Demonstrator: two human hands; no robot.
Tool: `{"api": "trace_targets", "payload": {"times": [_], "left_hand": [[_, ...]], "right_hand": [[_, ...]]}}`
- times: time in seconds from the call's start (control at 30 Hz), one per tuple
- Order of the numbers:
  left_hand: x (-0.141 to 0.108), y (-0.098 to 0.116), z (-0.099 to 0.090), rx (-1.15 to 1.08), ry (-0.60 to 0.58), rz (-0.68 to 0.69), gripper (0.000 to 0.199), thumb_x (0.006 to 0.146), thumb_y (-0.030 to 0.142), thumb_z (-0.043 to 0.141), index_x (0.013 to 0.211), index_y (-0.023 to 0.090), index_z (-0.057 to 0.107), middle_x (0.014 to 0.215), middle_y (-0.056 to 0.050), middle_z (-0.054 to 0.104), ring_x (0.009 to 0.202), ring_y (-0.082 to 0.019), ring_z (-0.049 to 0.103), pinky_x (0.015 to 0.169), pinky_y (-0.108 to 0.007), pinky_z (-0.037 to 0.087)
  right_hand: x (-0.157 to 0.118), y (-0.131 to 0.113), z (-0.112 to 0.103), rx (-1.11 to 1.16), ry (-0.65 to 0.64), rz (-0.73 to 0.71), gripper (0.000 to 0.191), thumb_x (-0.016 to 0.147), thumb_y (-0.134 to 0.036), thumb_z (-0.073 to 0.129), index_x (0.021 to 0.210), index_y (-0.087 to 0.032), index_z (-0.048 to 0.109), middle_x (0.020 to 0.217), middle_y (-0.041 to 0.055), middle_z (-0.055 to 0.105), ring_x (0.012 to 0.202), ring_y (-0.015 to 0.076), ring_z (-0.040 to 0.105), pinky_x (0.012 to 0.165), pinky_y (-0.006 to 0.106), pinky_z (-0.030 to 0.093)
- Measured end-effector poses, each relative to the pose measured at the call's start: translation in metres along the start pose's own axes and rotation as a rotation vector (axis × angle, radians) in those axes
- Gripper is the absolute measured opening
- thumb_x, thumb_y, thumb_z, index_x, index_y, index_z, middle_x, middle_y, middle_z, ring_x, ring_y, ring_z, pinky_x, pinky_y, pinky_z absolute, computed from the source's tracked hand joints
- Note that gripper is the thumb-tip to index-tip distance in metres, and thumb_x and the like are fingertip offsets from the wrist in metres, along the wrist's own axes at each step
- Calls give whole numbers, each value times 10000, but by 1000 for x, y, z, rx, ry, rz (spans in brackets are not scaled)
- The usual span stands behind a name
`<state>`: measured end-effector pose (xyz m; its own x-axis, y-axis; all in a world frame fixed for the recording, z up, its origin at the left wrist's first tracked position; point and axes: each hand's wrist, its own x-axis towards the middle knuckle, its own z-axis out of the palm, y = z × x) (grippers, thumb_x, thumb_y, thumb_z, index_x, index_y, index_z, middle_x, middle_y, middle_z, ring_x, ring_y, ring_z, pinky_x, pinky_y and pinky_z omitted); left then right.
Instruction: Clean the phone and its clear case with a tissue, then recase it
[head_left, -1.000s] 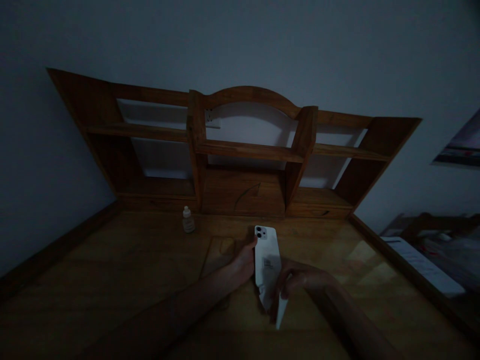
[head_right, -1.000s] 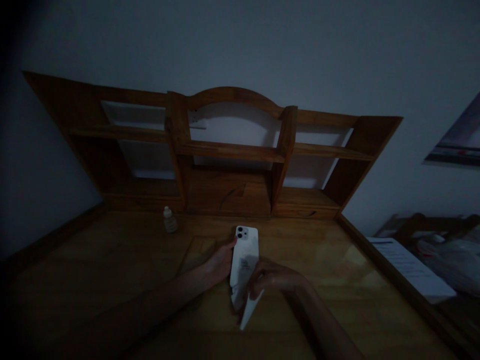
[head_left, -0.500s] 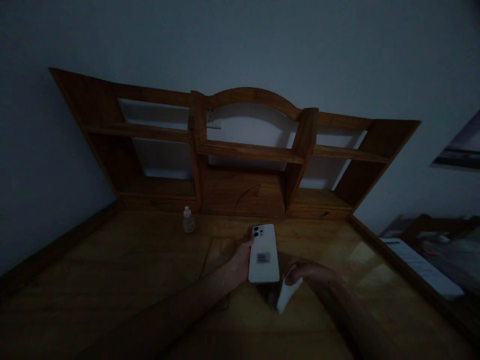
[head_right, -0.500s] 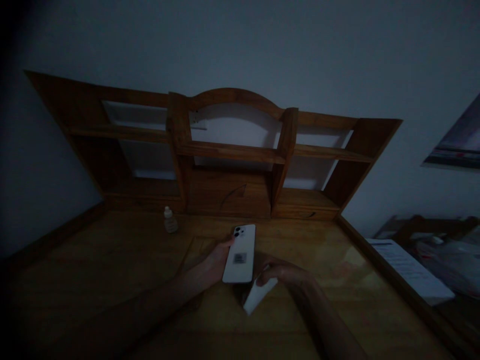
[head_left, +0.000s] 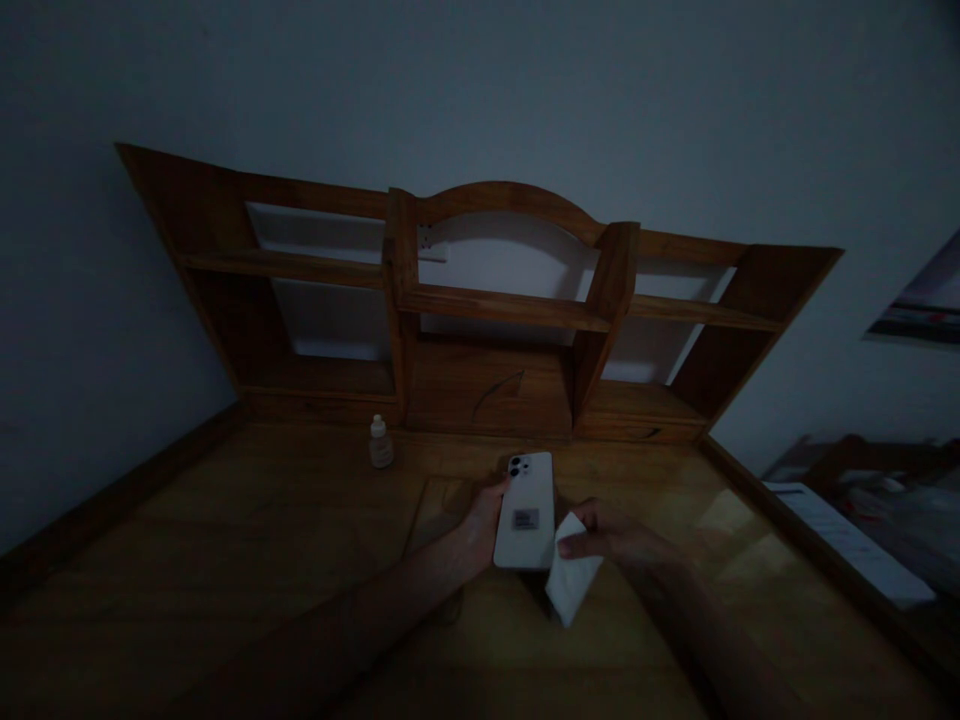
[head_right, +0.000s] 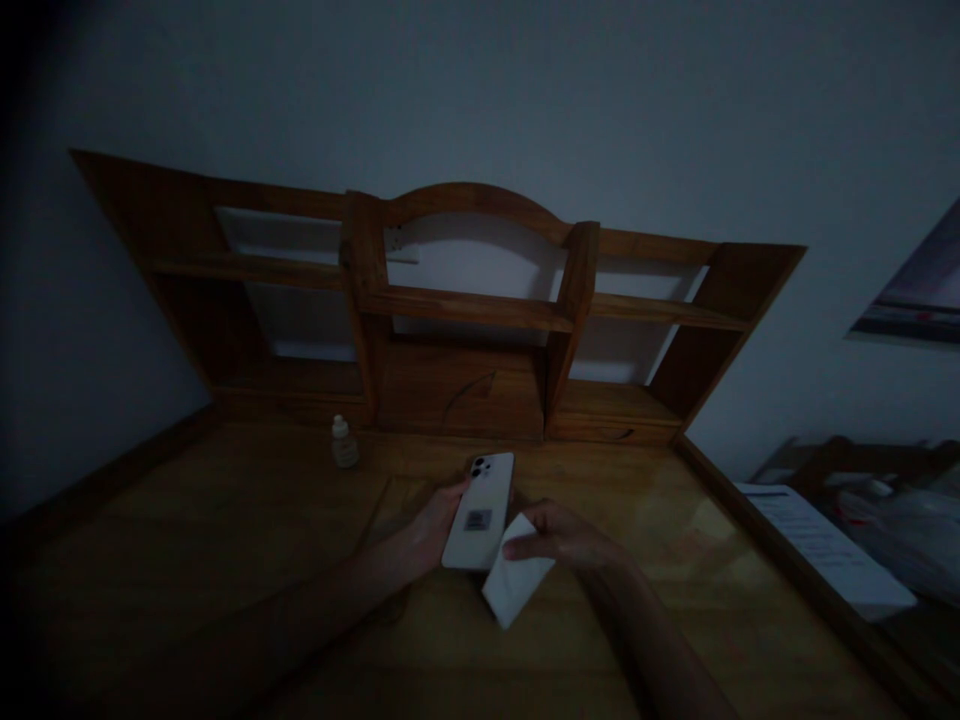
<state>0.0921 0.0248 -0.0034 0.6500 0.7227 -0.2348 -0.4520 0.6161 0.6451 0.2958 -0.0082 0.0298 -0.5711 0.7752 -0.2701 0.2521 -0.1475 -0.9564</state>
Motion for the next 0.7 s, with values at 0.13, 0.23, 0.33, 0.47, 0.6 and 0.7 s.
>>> {"api": "trace_targets", "payload": {"times": [0.13,0.23,0.33,0.47,0.6,0.7], "left_hand": [[2,0,-1,-14,-12,-25,397,904,427,367,770,137,603,706,-89,608,594,-169,532,621,-288,403],[5,-1,-2,-20,-28,-26,385,895,426,395,859,123,630,717,-92,631,612,-182,565,617,-285,419],[6,-1,-2,-23,-34,-46,407,897,425,383,933,109,637,710,-92,641,621,-193,586,612,-283,428],[7,-1,-3,-19,-16,-71,420,897,424,388,935,91,643,690,-95,645,603,-196,598,593,-281,439],[8,-1,-6,-20,7,-80,461,908,449,363,925,86,647,673,-95,647,559,-190,586,569,-286,443],[7,1,-5,-17,21,-96,428,911,421,376,931,89,645,659,-86,644,544,-182,581,556,-276,433]], "right_hand": [[6,5,0,18,49,-50,291,679,-352,799,841,-118,736,783,47,715,653,148,634,628,241,453],[11,9,-1,46,120,-84,313,690,-367,794,869,-120,725,800,61,721,658,161,646,635,260,473],[15,11,-1,62,171,-99,332,709,-389,778,894,-120,717,848,80,726,692,174,657,667,281,489],[16,12,-1,67,240,-90,370,680,-405,794,892,-110,725,865,101,730,705,187,661,670,290,495],[19,15,-5,65,367,-48,394,647,-440,806,833,-101,731,796,103,730,621,175,644,578,263,473],[21,16,-8,74,478,-26,439,664,-495,780,851,-102,723,784,108,729,588,173,638,523,251,451]]}}
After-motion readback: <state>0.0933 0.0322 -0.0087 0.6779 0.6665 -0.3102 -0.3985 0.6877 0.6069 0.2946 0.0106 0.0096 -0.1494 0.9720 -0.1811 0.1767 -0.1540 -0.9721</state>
